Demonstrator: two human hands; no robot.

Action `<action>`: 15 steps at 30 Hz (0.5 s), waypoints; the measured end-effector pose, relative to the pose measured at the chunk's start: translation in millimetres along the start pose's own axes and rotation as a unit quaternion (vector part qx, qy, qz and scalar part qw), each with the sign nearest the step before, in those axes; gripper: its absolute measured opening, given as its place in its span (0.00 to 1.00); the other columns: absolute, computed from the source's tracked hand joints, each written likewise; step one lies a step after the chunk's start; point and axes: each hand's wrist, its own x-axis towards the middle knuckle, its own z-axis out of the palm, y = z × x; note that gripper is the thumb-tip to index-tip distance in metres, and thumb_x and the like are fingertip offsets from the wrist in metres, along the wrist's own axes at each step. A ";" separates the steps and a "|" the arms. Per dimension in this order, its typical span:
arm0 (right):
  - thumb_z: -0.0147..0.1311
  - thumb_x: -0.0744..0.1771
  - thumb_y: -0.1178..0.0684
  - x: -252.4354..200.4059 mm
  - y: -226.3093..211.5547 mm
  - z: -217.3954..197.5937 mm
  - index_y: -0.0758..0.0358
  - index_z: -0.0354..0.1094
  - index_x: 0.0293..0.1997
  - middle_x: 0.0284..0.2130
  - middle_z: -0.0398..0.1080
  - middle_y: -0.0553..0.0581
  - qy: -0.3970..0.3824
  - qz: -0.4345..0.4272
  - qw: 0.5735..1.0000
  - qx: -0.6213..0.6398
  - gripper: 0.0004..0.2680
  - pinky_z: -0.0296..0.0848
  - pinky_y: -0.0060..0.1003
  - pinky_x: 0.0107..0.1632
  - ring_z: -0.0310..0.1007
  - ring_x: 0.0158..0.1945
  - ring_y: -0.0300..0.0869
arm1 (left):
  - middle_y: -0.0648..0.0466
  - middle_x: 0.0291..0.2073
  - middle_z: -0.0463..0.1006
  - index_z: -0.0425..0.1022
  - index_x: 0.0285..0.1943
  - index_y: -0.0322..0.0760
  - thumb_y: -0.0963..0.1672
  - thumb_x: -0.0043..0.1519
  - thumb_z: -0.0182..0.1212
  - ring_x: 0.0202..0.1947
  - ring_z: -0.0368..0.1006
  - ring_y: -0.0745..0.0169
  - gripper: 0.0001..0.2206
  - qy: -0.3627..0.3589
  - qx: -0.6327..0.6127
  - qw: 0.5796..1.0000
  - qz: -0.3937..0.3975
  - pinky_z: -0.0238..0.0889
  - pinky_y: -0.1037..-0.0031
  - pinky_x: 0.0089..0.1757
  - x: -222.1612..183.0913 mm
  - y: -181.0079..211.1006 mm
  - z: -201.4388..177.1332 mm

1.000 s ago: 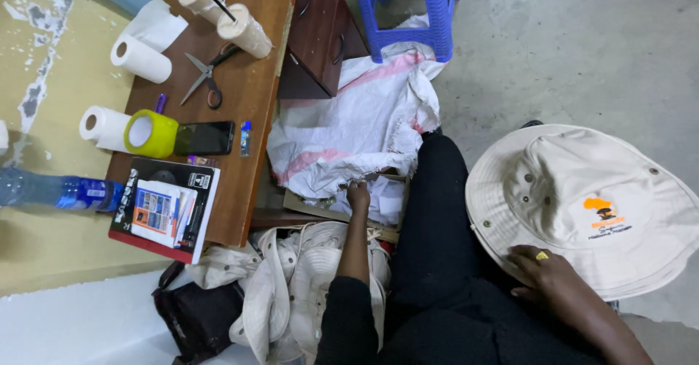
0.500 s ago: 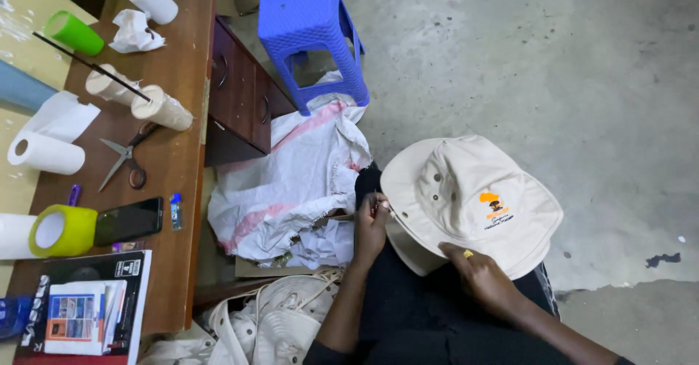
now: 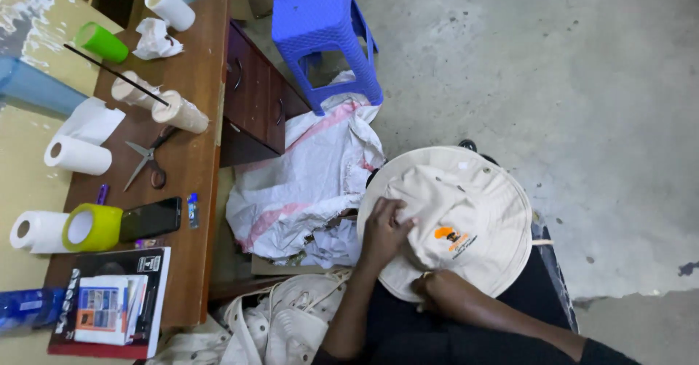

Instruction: Trimming loose threads from embroidered bucket hats using a small hand tool

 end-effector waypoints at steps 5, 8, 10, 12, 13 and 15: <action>0.60 0.68 0.42 -19.6 -37.5 -62.3 0.56 0.69 0.38 0.31 0.76 0.59 -0.045 0.042 0.998 0.016 0.10 0.70 0.48 0.36 0.77 0.31 0.53 | 0.46 0.50 0.70 0.71 0.59 0.35 0.54 0.62 0.66 0.45 0.76 0.38 0.25 -0.037 0.099 0.994 0.008 0.69 0.51 0.37 -18.0 18.8 26.2; 0.54 0.70 0.41 -37.3 -49.5 -104.1 0.56 0.71 0.48 0.42 0.79 0.57 -0.029 -0.007 0.996 0.085 0.11 0.71 0.43 0.44 0.79 0.42 0.50 | 0.48 0.53 0.71 0.71 0.61 0.36 0.54 0.63 0.65 0.47 0.77 0.42 0.25 -0.069 0.118 0.990 0.034 0.70 0.51 0.37 -9.7 21.0 22.7; 0.50 0.71 0.36 -55.8 -61.9 -122.8 0.56 0.74 0.59 0.51 0.81 0.56 -0.012 -0.030 0.989 0.141 0.17 0.73 0.38 0.50 0.82 0.50 0.49 | 0.48 0.53 0.72 0.70 0.60 0.38 0.54 0.65 0.65 0.46 0.77 0.41 0.23 -0.089 0.169 0.980 0.053 0.70 0.49 0.34 -16.0 11.4 28.4; 0.56 0.68 0.44 -74.3 -68.8 -144.9 0.55 0.82 0.53 0.51 0.85 0.51 0.145 0.037 0.973 0.177 0.13 0.79 0.35 0.56 0.87 0.53 0.42 | 0.48 0.40 0.75 0.77 0.54 0.31 0.34 0.55 0.62 0.33 0.77 0.41 0.17 0.032 0.109 0.983 0.142 0.69 0.55 0.28 -20.0 -7.3 44.0; 0.56 0.68 0.44 -84.7 -65.4 -149.4 0.55 0.82 0.53 0.51 0.85 0.51 0.143 0.036 0.973 0.176 0.13 0.79 0.35 0.56 0.87 0.53 0.42 | 0.48 0.40 0.75 0.77 0.54 0.31 0.34 0.55 0.62 0.33 0.77 0.41 0.17 0.034 0.109 0.983 0.142 0.69 0.55 0.28 -14.7 -8.1 44.8; 0.57 0.68 0.47 -103.2 -58.8 -159.0 0.55 0.85 0.46 0.44 0.87 0.46 0.392 0.153 0.889 0.180 0.10 0.77 0.29 0.48 0.86 0.45 0.35 | 0.59 0.26 0.72 0.71 0.31 0.41 0.37 0.58 0.66 0.31 0.66 0.66 0.08 0.168 -0.200 0.955 -0.143 0.61 0.68 0.36 0.8 -10.7 44.3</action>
